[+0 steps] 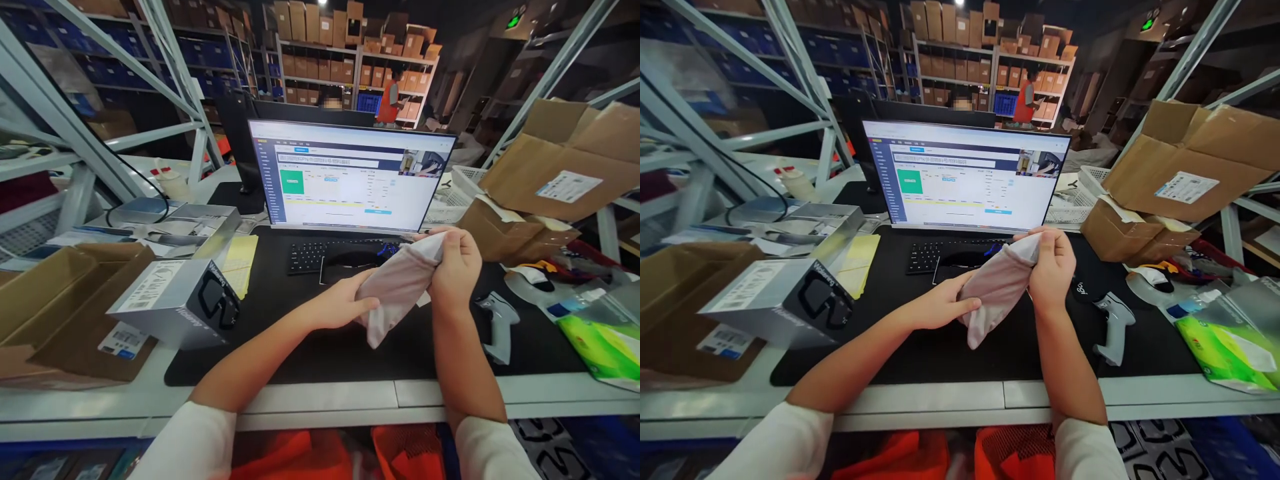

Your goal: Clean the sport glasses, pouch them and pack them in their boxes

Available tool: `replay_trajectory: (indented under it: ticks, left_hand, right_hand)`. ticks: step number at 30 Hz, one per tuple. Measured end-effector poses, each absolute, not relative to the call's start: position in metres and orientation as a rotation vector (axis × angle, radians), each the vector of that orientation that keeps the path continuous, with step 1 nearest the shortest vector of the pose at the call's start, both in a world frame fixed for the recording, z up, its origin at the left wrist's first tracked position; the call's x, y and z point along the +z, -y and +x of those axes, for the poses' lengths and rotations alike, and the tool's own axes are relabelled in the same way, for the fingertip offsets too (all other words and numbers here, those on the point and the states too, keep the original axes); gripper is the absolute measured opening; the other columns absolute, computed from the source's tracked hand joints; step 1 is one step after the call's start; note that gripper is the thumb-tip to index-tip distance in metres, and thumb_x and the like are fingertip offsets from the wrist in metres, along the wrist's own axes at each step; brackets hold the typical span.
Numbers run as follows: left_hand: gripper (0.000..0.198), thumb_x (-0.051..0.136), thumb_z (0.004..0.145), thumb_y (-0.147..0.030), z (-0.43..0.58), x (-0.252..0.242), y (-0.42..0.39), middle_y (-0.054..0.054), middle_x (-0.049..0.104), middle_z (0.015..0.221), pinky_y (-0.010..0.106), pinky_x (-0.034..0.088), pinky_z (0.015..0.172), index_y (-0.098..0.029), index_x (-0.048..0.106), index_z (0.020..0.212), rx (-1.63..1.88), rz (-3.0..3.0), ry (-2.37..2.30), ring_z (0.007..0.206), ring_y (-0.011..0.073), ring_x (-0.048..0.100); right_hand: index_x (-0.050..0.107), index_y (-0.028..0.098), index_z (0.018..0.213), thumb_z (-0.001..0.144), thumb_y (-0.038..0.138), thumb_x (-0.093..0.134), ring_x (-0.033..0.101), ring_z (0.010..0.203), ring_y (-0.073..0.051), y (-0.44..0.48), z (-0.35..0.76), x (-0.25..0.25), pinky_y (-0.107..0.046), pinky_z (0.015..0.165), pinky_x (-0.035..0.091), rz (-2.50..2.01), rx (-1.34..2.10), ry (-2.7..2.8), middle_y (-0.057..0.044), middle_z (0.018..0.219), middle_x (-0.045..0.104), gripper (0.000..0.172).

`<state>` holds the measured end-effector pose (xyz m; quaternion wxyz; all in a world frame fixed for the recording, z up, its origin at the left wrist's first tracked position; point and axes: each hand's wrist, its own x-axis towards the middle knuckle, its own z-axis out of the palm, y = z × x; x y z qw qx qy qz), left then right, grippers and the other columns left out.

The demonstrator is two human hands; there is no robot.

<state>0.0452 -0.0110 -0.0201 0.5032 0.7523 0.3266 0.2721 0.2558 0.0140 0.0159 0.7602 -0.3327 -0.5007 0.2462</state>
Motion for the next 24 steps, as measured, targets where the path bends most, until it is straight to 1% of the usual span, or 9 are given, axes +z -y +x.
replay_trajectory:
  ticks: [2,4,7,9,11,15,18,20,24]
  left_hand:
    - [0.069,0.059,0.095,-0.052,0.051,-0.022,0.014,0.012,0.057,0.148,0.033,0.060,0.075,-0.025,0.038,0.155,0.644,1.709,-0.794,0.108,0.0258,0.068]
    - [0.063,0.058,0.095,-0.052,0.052,-0.024,0.016,0.011,0.064,0.137,0.027,0.057,0.064,-0.024,0.045,0.149,0.631,1.688,-0.825,0.098,0.0227,0.069]
    - [0.040,0.056,0.095,-0.051,0.044,-0.023,0.011,0.006,0.074,0.098,0.024,0.051,0.062,-0.016,0.069,0.111,0.685,1.819,-0.933,0.081,0.0176,0.067]
    - [0.037,0.053,0.096,-0.048,0.035,-0.021,0.004,0.002,0.069,0.071,0.024,0.048,0.063,-0.016,0.067,0.085,0.767,1.906,-1.040,0.068,0.0152,0.063]
    - [0.036,0.052,0.096,-0.044,0.029,-0.017,-0.006,0.000,0.065,0.062,0.025,0.047,0.064,-0.017,0.063,0.075,0.924,1.944,-1.166,0.062,0.0146,0.061]
    - [0.030,0.054,0.094,-0.044,0.035,-0.008,-0.034,0.000,0.066,0.064,0.025,0.047,0.065,-0.018,0.061,0.080,1.427,1.779,-1.239,0.063,0.0150,0.062]
    - [0.035,0.051,0.096,-0.051,0.048,-0.005,-0.060,0.003,0.070,0.078,0.025,0.050,0.070,-0.019,0.063,0.092,1.726,1.661,-1.037,0.075,0.0160,0.066]
    - [0.036,0.049,0.097,-0.049,0.053,-0.004,-0.073,0.005,0.073,0.087,0.027,0.052,0.074,-0.018,0.065,0.097,1.610,1.736,-1.006,0.082,0.0175,0.067]
    - [0.026,0.054,0.094,-0.033,0.055,-0.005,-0.079,0.009,0.072,0.091,0.036,0.053,0.082,-0.016,0.073,0.097,0.812,2.283,-1.331,0.087,0.0241,0.067]
  right_hand:
    - [0.065,0.021,0.086,0.094,0.052,0.064,0.063,0.060,-0.015,-0.022,0.268,0.017,-0.029,0.062,0.052,-0.744,0.541,1.050,0.002,0.067,0.066,0.032]
    - [0.066,0.019,0.081,0.091,0.052,0.068,0.056,0.054,-0.013,-0.032,0.283,0.018,-0.026,0.055,0.046,-0.789,0.513,1.025,0.002,0.066,0.063,0.035]
    - [0.063,0.018,0.074,0.092,0.043,0.068,0.048,0.052,-0.011,-0.047,0.313,0.022,-0.025,0.052,0.040,-0.735,0.380,0.867,0.002,0.063,0.056,0.031]
    - [0.056,0.020,0.070,0.096,0.033,0.061,0.048,0.054,-0.011,-0.055,0.335,0.024,-0.025,0.056,0.042,-0.650,0.280,0.727,0.004,0.062,0.049,0.029]
    - [0.047,0.024,0.067,0.098,0.025,0.053,0.051,0.057,-0.011,-0.061,0.355,0.026,-0.026,0.061,0.044,-0.582,0.199,0.628,0.005,0.063,0.045,0.032]
    - [0.045,0.025,0.067,0.098,0.023,0.049,0.057,0.062,-0.013,-0.065,0.380,0.025,-0.029,0.067,0.046,-0.488,0.144,0.596,0.004,0.064,0.042,0.032]
    - [0.047,0.024,0.070,0.099,0.025,0.050,0.062,0.069,-0.015,-0.064,0.381,0.024,-0.031,0.071,0.047,-0.471,0.135,0.610,0.003,0.066,0.046,0.029]
    - [0.047,0.024,0.071,0.099,0.027,0.050,0.065,0.074,-0.017,-0.064,0.380,0.023,-0.032,0.073,0.048,-0.494,0.132,0.620,0.002,0.068,0.050,0.028]
    - [0.051,0.024,0.073,0.097,0.029,0.054,0.068,0.080,-0.019,-0.065,0.382,0.022,-0.032,0.074,0.051,-0.456,0.196,0.594,0.000,0.073,0.057,0.024]
